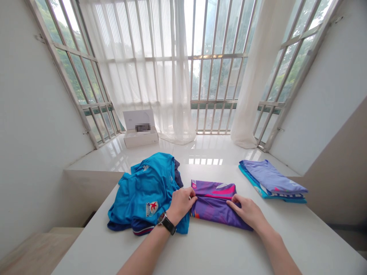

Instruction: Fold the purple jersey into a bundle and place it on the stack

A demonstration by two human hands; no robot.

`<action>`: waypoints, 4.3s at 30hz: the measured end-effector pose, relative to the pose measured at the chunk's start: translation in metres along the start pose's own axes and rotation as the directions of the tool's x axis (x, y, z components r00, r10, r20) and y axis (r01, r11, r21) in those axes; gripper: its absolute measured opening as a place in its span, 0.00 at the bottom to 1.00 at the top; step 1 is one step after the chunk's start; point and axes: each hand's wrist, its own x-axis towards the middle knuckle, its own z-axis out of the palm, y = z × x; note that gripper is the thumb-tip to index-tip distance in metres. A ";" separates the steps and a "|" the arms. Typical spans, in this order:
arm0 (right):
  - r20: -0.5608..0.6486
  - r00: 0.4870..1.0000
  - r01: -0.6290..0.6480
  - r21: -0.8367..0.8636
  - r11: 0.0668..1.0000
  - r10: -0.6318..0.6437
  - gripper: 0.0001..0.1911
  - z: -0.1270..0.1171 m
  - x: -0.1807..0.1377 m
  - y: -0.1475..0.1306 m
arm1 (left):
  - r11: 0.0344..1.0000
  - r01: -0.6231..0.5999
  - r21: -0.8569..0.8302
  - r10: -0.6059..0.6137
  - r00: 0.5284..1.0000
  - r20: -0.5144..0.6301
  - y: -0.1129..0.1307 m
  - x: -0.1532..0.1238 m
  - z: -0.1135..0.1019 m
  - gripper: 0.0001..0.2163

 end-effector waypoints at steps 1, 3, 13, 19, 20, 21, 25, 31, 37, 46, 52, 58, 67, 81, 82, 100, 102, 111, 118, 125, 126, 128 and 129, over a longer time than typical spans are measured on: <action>-0.003 1.000 -0.005 -0.008 1.000 0.005 0.17 0.000 0.000 0.000 | 1.000 0.003 0.015 -0.003 1.000 -0.001 0.000 0.000 0.000 0.04; -0.005 1.000 -0.012 -0.022 1.000 0.011 0.16 0.000 0.000 0.002 | 0.999 0.006 0.035 -0.006 1.000 -0.003 0.000 0.000 0.000 0.04; -0.019 1.000 -0.023 0.020 1.000 0.023 0.14 0.000 0.000 0.013 | 0.995 -0.034 0.095 0.031 0.999 0.033 -0.001 0.000 -0.005 0.05; -0.124 0.992 -0.020 0.013 1.000 0.021 0.11 -0.003 -0.001 0.015 | 0.942 -0.323 0.094 0.333 0.935 -0.122 0.013 -0.007 0.000 0.09; -0.156 0.988 -0.023 0.003 1.000 0.023 0.10 -0.004 -0.001 0.014 | 0.919 -0.386 0.081 0.393 0.914 -0.105 0.014 -0.008 0.003 0.10; -0.198 0.980 -0.029 -0.005 1.000 0.027 0.10 -0.005 -0.002 0.013 | 0.896 -0.438 0.074 0.443 0.893 -0.074 0.015 -0.010 0.006 0.12; -0.411 0.909 0.063 -0.033 0.997 -0.071 0.11 0.000 -0.004 -0.003 | 0.862 -0.500 0.077 0.498 0.866 0.046 0.013 -0.011 0.017 0.10; -0.294 0.843 0.437 -0.112 0.892 -0.450 0.10 0.025 -0.008 -0.037 | 0.872 -0.482 0.085 0.478 0.876 0.066 0.010 -0.008 0.018 0.09; -0.149 0.878 0.447 -0.086 0.890 -0.455 0.10 0.029 -0.007 -0.036 | 0.878 -0.467 0.105 0.461 0.884 0.080 0.012 -0.009 0.016 0.09; -0.311 0.889 0.303 -0.150 0.941 -0.336 0.09 0.021 -0.003 -0.022 | 0.844 -0.534 -0.040 0.533 0.829 0.169 0.029 -0.022 0.014 0.09; -0.612 0.787 0.100 -0.007 0.995 -0.084 0.13 0.008 0.002 -0.004 | 0.833 -0.551 -0.047 0.552 0.822 0.143 0.038 -0.032 0.014 0.19; -0.434 0.880 0.195 -0.040 0.980 -0.193 0.14 0.027 0.002 -0.012 | 0.837 -0.547 0.035 0.521 0.814 0.257 0.034 -0.035 0.025 0.23; -0.313 0.902 0.293 -0.065 0.954 -0.298 0.19 0.045 0.005 -0.012 | 0.820 -0.570 0.057 0.536 0.799 0.272 0.035 -0.033 0.025 0.26; -0.300 0.898 0.296 -0.129 0.946 -0.322 0.17 0.024 -0.004 -0.009 | 0.846 -0.526 0.088 0.472 0.816 0.333 0.046 -0.051 0.013 0.25; -0.292 0.899 0.300 -0.134 0.945 -0.326 0.17 0.023 -0.005 -0.011 | 0.848 -0.523 0.087 0.469 0.815 0.340 0.047 -0.052 0.011 0.25; -0.202 0.932 0.273 -0.155 0.949 -0.301 0.16 0.012 -0.015 -0.016 | 0.932 -0.290 0.216 0.266 0.955 0.134 0.067 -0.029 0.061 0.27; -0.192 0.936 0.267 -0.159 0.951 -0.295 0.16 0.011 -0.015 -0.014 | 0.921 -0.325 0.213 0.298 0.943 0.149 0.061 -0.026 0.061 0.27; -0.188 0.892 0.378 -0.186 0.907 -0.410 0.24 0.029 -0.005 -0.035 | 0.821 -0.535 0.199 0.496 0.841 0.217 0.052 -0.015 0.049 0.24; 0.059 0.950 0.312 -0.216 0.925 -0.307 0.31 0.053 0.000 -0.009 | 0.820 -0.540 0.191 0.501 0.838 0.217 0.051 -0.017 0.047 0.24; 0.041 0.962 0.270 -0.261 0.927 -0.268 0.31 0.056 -0.002 -0.007 | 0.912 -0.335 0.239 0.318 0.942 0.106 0.045 -0.027 0.046 0.27; 0.035 0.964 0.263 -0.261 0.929 -0.263 0.31 0.057 -0.002 -0.007 | 0.920 -0.306 0.243 0.290 0.952 0.100 0.045 -0.028 0.045 0.27; 0.010 0.966 0.252 -0.258 0.933 -0.258 0.31 0.060 -0.002 -0.007 | 0.929 -0.282 0.241 0.265 0.959 0.102 0.045 -0.028 0.043 0.27; -0.009 0.966 0.249 -0.254 0.935 -0.260 0.31 0.060 -0.001 -0.006 | 0.927 -0.288 0.239 0.270 0.957 0.104 0.046 -0.028 0.043 0.27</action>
